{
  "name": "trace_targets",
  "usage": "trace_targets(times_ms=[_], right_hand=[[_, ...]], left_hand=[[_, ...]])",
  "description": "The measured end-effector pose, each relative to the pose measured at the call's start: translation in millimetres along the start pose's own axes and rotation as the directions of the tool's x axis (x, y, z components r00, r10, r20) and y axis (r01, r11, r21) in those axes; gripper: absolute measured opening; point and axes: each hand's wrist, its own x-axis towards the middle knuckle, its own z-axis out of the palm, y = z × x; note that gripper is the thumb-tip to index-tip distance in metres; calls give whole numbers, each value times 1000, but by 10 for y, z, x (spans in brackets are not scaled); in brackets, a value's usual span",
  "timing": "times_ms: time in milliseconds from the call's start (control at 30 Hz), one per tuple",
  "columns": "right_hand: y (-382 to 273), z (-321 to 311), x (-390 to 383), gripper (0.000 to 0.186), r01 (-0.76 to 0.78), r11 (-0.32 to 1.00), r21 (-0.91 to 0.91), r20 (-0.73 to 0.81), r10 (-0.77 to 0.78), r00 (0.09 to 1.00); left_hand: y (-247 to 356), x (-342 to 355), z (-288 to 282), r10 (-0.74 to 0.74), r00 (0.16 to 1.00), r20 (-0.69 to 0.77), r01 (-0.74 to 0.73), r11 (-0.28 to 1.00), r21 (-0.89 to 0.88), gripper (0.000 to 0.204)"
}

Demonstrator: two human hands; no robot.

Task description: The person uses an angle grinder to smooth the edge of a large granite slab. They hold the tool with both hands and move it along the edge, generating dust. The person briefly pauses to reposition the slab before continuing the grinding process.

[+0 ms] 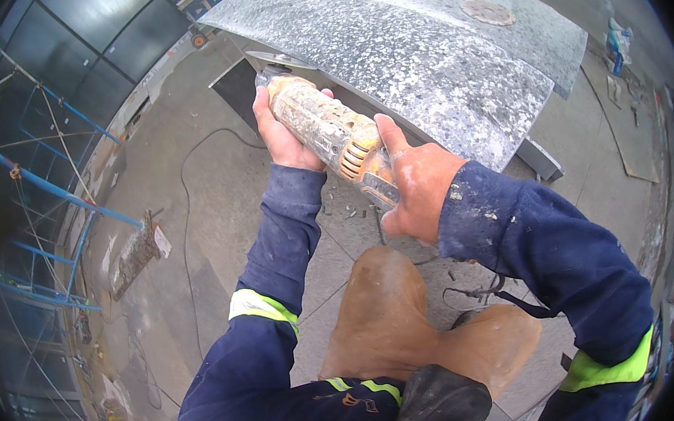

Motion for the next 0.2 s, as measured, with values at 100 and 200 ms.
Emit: trace_targets(times_ms=[100,200], right_hand=[[-57,-64,-47,105,-37,999,-23,32,38,999],[-111,-147,-84,106,-60,998,-1,82,60,995]], left_hand=[[-9,-26,21,6,1000,13,-6,1000,-9,66],[10,-18,15,-3,1000,16,3,1000,2,65]])
